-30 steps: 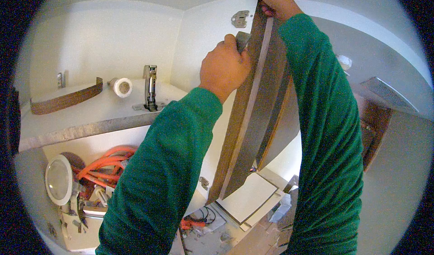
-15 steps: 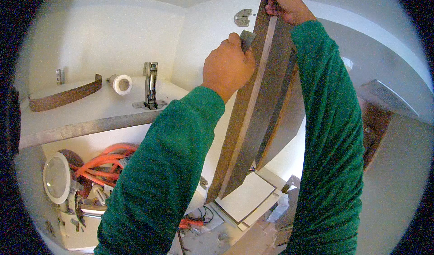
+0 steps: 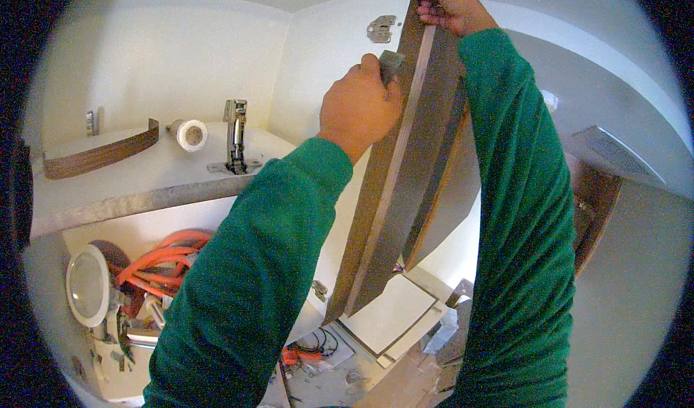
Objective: The person uses a utility knife to trim the edge of a wooden cabinet door and then aligns and attaches the door to the cabinet frame using a screwdriver. The person repeatedly adjusts the door position and tightens screws to secure it.
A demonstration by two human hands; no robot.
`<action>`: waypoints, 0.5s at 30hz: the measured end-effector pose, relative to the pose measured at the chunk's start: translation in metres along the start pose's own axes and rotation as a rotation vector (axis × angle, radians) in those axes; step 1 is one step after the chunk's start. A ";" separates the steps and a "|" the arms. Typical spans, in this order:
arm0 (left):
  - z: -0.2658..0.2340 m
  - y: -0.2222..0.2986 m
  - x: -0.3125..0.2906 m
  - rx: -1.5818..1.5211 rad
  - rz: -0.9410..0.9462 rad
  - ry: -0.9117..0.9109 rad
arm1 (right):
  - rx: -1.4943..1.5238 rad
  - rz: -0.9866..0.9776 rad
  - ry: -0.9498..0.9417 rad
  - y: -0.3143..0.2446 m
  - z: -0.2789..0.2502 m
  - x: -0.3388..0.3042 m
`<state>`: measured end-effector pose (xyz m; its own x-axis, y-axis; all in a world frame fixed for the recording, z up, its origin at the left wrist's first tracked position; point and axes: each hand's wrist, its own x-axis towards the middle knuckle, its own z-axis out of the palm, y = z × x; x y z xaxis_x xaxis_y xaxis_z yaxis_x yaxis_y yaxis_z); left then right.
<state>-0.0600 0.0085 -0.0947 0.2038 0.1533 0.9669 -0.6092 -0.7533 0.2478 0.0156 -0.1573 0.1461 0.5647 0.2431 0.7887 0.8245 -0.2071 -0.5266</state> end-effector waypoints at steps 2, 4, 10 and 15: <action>-0.002 -0.004 0.001 0.015 -0.019 0.007 | 0.003 -0.047 -0.034 -0.003 0.009 -0.005; -0.003 -0.005 0.002 0.026 -0.040 0.006 | 0.012 -0.111 -0.072 0.000 0.013 -0.014; -0.005 -0.007 0.002 0.047 -0.046 0.003 | -0.287 -0.366 0.161 0.002 0.036 -0.040; -0.002 -0.005 0.001 0.037 -0.027 0.008 | -0.652 -0.689 0.322 0.025 0.036 -0.047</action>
<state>-0.0583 0.0142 -0.0950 0.2138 0.1789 0.9604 -0.5745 -0.7721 0.2717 0.0103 -0.1394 0.0841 -0.1452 0.2577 0.9552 0.7333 -0.6201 0.2788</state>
